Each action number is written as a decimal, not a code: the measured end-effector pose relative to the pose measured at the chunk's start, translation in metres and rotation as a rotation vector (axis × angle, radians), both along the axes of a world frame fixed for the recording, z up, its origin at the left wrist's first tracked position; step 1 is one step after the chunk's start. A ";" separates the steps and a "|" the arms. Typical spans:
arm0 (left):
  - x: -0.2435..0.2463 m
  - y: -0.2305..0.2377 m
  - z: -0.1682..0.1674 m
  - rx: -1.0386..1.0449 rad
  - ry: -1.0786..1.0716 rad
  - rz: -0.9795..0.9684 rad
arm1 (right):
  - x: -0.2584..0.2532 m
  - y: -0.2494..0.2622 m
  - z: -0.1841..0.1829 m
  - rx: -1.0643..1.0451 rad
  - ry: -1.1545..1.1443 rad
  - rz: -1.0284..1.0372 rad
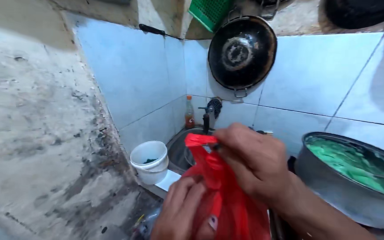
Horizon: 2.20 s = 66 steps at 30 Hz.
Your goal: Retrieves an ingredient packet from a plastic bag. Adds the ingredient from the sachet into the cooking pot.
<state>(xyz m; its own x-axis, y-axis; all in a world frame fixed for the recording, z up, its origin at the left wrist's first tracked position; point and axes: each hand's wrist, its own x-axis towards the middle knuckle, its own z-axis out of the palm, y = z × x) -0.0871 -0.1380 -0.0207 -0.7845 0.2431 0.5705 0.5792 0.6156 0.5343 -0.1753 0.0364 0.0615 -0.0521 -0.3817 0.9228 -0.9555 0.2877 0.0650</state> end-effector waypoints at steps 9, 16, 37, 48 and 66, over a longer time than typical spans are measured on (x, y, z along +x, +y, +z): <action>-0.072 -0.046 -0.068 0.116 -0.156 0.268 | -0.100 -0.085 -0.075 0.114 -0.297 0.217; -0.106 -0.065 -0.082 0.143 -0.074 0.287 | -0.124 -0.069 -0.078 0.206 -0.721 0.302; -0.126 -0.127 -0.098 0.339 -0.087 0.374 | -0.078 0.030 -0.190 -0.042 -0.911 -0.579; -0.125 -0.103 -0.075 -0.121 0.094 0.308 | -0.085 -0.053 -0.142 0.489 -0.628 -0.313; -0.096 -0.114 -0.044 0.338 0.427 0.037 | -0.036 0.059 -0.086 0.090 -0.679 0.003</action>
<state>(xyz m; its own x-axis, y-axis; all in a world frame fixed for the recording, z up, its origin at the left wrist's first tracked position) -0.1831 -0.2521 -0.0647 -0.4710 -0.0323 0.8816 0.7690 0.4745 0.4282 -0.2111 0.0955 -0.0242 -0.6068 -0.4566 0.6506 -0.7938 0.3069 -0.5250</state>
